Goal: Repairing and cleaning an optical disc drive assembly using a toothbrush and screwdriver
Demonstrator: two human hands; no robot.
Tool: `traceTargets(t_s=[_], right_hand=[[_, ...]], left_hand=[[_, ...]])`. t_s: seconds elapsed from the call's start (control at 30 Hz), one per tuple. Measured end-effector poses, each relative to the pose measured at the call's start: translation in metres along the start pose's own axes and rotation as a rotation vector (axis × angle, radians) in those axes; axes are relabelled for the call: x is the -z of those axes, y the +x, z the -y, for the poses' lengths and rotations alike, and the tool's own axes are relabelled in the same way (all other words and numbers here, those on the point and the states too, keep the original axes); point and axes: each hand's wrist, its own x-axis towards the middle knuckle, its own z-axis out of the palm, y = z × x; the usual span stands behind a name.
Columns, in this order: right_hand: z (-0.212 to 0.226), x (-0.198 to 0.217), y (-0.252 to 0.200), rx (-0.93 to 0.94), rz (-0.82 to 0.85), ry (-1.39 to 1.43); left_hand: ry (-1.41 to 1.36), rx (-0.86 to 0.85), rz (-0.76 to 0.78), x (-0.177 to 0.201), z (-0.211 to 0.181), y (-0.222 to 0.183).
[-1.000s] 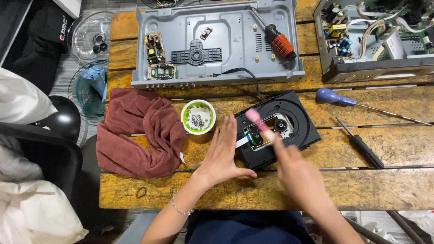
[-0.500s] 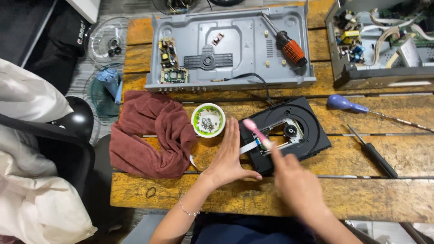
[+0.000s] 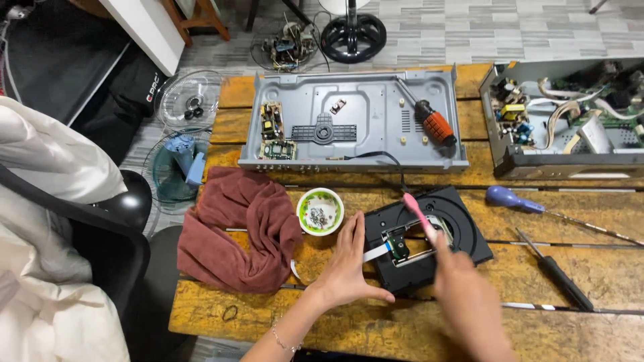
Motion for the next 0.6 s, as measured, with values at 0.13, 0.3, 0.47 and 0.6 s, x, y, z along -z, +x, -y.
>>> traceTargets(t_s=[0.13, 0.3, 0.47, 0.6], right_hand=[[0.021, -0.014, -0.015, 0.140, 0.213, 0.003], [-0.015, 0.023, 0.014, -0.105, 0.084, 0.169], [0.004, 0.019, -0.003, -0.108, 0.178, 0.068], [-0.008, 0.021, 0.002, -0.125, 0.240, 0.224]], left_hand=[[0.004, -0.029, -0.021, -0.004, 0.003, 0.001], [-0.010, 0.021, 0.033, 0.003, -0.004, -0.003], [0.004, 0.031, 0.032, 0.000, -0.002, -0.002], [0.038, 0.020, 0.014, -0.004, 0.002, 0.001]])
